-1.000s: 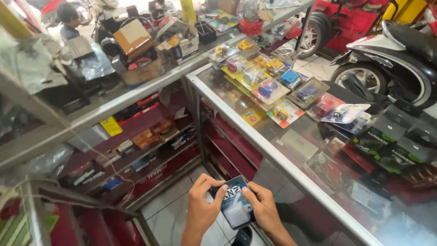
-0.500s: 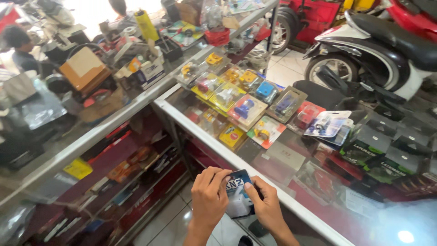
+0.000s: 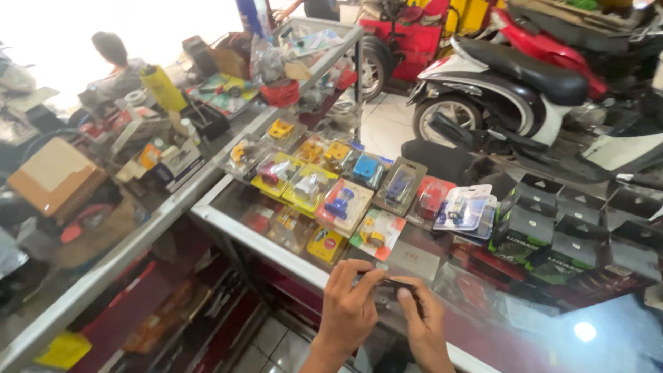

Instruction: The person organizes various packaged motorcycle parts on a glass display counter, including picking them up from a wire wall rack, carrying them to the counter, and placing them among other similar items.

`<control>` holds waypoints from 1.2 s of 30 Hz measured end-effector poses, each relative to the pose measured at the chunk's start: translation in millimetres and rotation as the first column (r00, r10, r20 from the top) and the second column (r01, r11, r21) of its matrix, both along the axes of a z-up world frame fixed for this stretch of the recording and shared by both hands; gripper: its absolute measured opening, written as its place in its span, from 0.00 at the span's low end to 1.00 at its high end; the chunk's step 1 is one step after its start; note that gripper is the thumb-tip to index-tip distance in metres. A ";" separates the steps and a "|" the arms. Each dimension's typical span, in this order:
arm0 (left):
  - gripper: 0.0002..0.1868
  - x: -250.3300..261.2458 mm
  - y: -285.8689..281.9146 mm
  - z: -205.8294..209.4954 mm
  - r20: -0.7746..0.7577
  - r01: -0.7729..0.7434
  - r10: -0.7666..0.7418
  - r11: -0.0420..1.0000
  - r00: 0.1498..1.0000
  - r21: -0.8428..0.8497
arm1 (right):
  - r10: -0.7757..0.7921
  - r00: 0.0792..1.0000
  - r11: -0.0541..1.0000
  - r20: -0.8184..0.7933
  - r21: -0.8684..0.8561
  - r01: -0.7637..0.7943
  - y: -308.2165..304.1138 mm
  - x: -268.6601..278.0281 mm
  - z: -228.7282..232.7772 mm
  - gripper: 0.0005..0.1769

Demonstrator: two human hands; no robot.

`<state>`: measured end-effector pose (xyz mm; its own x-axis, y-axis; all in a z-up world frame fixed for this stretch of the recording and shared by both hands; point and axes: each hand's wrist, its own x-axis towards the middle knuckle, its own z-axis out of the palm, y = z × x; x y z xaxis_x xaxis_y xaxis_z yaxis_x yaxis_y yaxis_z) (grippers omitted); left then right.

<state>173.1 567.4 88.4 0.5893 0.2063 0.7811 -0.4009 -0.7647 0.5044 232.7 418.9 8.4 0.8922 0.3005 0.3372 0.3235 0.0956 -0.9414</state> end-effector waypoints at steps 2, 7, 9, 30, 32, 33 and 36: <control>0.18 9.6 4.5 -4.3 -0.033 0.069 -0.070 0.997 0.997 -0.019 | -0.095 0.984 0.995 -0.153 -0.043 0.090 2.2 5.4 0.3 0.15; 0.08 30.4 14.0 -14.9 -0.065 0.296 -0.334 0.897 0.940 -0.329 | -0.180 0.969 0.980 -0.171 0.054 0.191 16.1 11.2 2.1 0.16; 0.06 38.8 17.8 -18.3 -0.099 0.327 -0.427 0.804 0.899 -0.497 | -0.201 0.963 0.971 -0.178 0.097 0.220 24.1 14.5 3.8 0.15; 0.07 56.7 53.2 14.8 -0.362 0.450 -0.600 0.788 0.713 -0.419 | -0.417 0.907 0.908 -0.069 0.015 0.418 33.1 10.7 0.7 0.10; 0.09 59.5 58.5 22.9 -0.396 0.473 -0.593 0.802 0.701 -0.364 | -0.404 0.913 0.915 -0.059 -0.019 0.403 29.6 8.6 2.5 0.09; 0.09 59.4 59.6 26.6 -0.428 0.480 -0.606 0.794 0.671 -0.373 | -0.395 0.917 0.918 -0.053 -0.035 0.394 27.5 7.3 3.4 0.09; 0.08 58.9 63.0 36.8 -0.487 0.511 -0.624 0.781 0.612 -0.360 | -0.358 0.933 0.932 -0.036 -0.070 0.355 24.6 4.5 5.4 0.08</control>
